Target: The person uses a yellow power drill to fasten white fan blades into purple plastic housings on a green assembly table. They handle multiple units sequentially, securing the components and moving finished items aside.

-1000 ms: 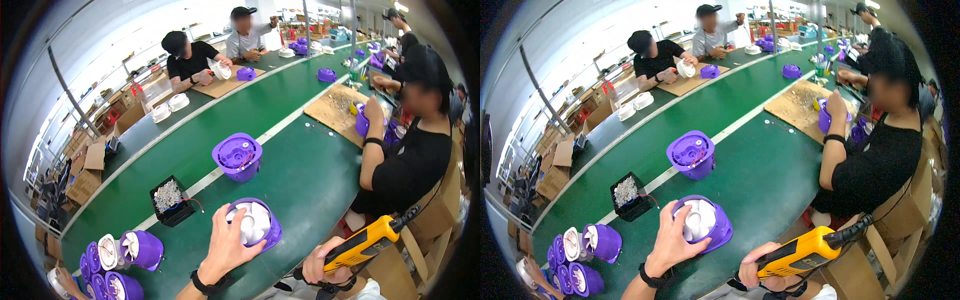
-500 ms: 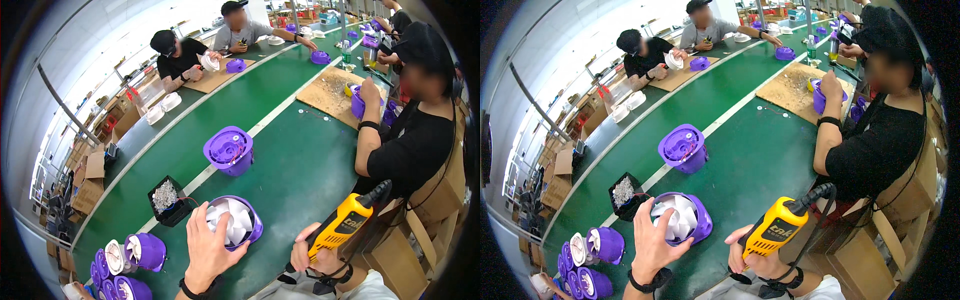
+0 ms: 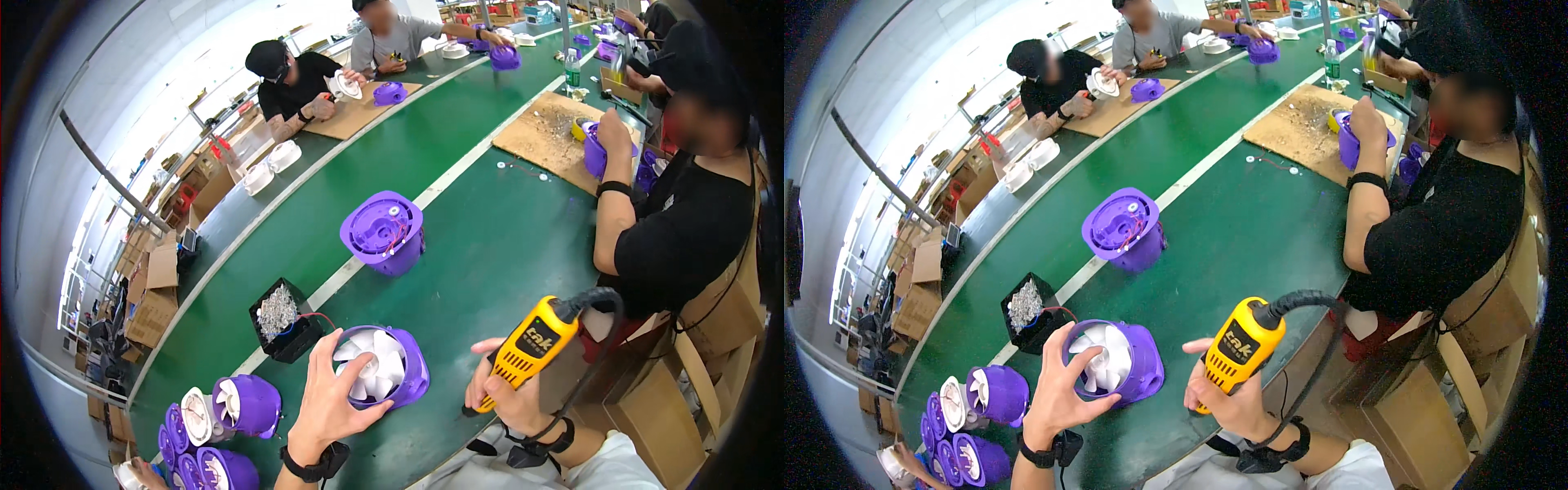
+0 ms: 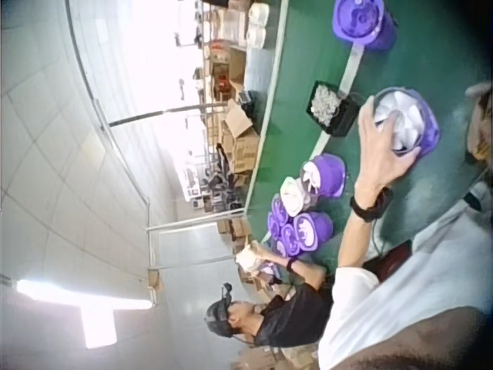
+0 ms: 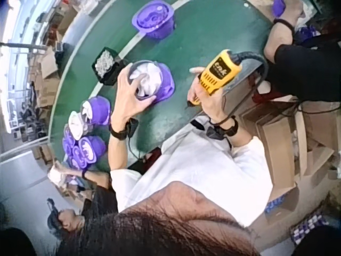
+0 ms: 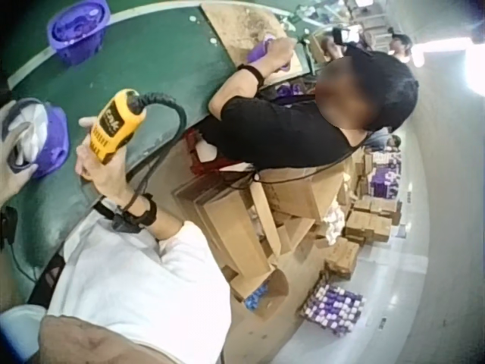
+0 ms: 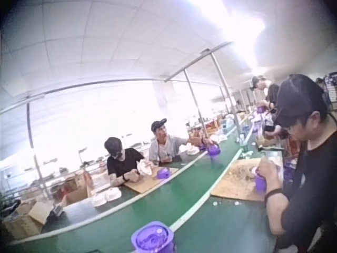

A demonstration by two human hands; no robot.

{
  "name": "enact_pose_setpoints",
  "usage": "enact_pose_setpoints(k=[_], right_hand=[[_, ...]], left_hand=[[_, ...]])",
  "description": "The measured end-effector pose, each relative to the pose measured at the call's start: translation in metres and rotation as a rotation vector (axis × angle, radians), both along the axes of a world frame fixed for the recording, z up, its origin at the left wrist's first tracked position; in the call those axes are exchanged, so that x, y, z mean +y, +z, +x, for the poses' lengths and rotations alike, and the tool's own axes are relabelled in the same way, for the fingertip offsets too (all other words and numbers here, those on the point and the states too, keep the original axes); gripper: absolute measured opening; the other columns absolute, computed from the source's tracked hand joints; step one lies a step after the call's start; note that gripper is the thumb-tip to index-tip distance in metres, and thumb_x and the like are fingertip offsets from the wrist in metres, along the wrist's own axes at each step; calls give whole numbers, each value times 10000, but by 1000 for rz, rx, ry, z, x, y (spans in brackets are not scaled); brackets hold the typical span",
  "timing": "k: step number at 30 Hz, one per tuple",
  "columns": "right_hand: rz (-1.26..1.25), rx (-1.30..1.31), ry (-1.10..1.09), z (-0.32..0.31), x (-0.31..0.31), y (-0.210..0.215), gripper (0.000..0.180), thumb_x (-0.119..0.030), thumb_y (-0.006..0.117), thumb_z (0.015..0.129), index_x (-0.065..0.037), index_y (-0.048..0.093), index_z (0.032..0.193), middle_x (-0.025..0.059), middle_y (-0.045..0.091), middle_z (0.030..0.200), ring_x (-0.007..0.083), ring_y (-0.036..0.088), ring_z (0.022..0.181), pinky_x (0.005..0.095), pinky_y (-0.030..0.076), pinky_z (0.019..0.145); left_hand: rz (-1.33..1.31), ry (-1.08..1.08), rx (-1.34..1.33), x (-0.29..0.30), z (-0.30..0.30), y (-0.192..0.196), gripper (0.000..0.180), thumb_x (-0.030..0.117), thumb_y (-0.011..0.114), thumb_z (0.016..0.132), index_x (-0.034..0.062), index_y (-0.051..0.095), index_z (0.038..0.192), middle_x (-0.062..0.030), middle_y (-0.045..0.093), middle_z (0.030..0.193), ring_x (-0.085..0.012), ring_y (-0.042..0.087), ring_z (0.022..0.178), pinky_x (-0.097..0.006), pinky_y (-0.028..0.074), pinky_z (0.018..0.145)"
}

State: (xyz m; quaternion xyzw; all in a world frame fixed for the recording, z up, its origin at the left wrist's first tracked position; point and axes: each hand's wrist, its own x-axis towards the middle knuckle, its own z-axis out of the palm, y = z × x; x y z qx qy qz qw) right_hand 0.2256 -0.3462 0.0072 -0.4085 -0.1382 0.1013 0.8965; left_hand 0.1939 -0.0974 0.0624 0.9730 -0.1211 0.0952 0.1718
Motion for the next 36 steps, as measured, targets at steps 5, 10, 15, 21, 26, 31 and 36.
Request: enact_pose_setpoints(k=[5, 10, 15, 21, 26, 31, 36], right_hand=[[-252, 87, 91, 20, 2, 24, 510, -36, 631, 845, 50, 401, 1292, 35, 554, 735, 115, 577, 607, 278, 509, 585], [-564, 46, 253, 44, 9, -5, 563, -153, 627, 875, 20, 348, 1332, 39, 549, 792, 132, 603, 635, 287, 518, 595], [-1031, -18, 358, 54, 22, -3, 632, -273, 640, 872, -1, 328, 1349, 82, 586, 811, 151, 625, 584, 295, 507, 538], [-1161, -111, 307, 55, 36, -15, 647, -284, 630, 866, 34, 321, 1337, 129, 629, 698, 229, 633, 530, 366, 502, 505], [-1589, -480, -64, 55, 38, -32, 686, -333, 614, 842, 132, 375, 1286, 204, 639, 648, 364, 647, 588, 435, 521, 569], [-1651, -481, -26, 56, 44, -32, 750, -425, 627, 830, 122, 391, 1286, 227, 637, 688, 386, 636, 615, 473, 505, 573], [-1582, -618, -173, 58, 38, -42, 661, -362, 634, 828, 139, 437, 1210, 238, 647, 717, 371, 657, 634, 440, 535, 559]], left_hand=[[62, 62, 70, 5, -10, 2, 760, 316, 819, 608, 101, 508, 1267, -279, 293, 1412, -471, 308, 1300, -520, 325, 1034], [-407, 512, 33, 11, -12, -21, 722, 285, 687, 775, -10, 385, 1359, -305, 471, 1288, -390, 478, 1221, -409, 407, 985], [-423, 513, 264, 33, 19, -28, 474, 219, 589, 850, -9, 499, 1255, -250, 641, 1027, -385, 619, 992, -398, 472, 867], [-319, 338, -157, 20, 13, -11, 274, -19, 469, 870, 12, 577, 1120, -207, 639, 951, -330, 632, 804, -367, 483, 727], [-19, 236, -370, 9, -4, -9, 510, -120, 518, 652, 62, 599, 1121, -157, 547, 897, -323, 566, 797, -392, 470, 672], [261, -24, -522, -10, -21, -9, 460, 31, 642, 655, 127, 646, 1104, -121, 524, 876, -266, 529, 757, -364, 460, 624], [-127, 148, -564, 4, -17, -3, 673, -126, 603, 520, 0, 537, 1178, -158, 560, 932, -318, 563, 765, -383, 475, 641]])
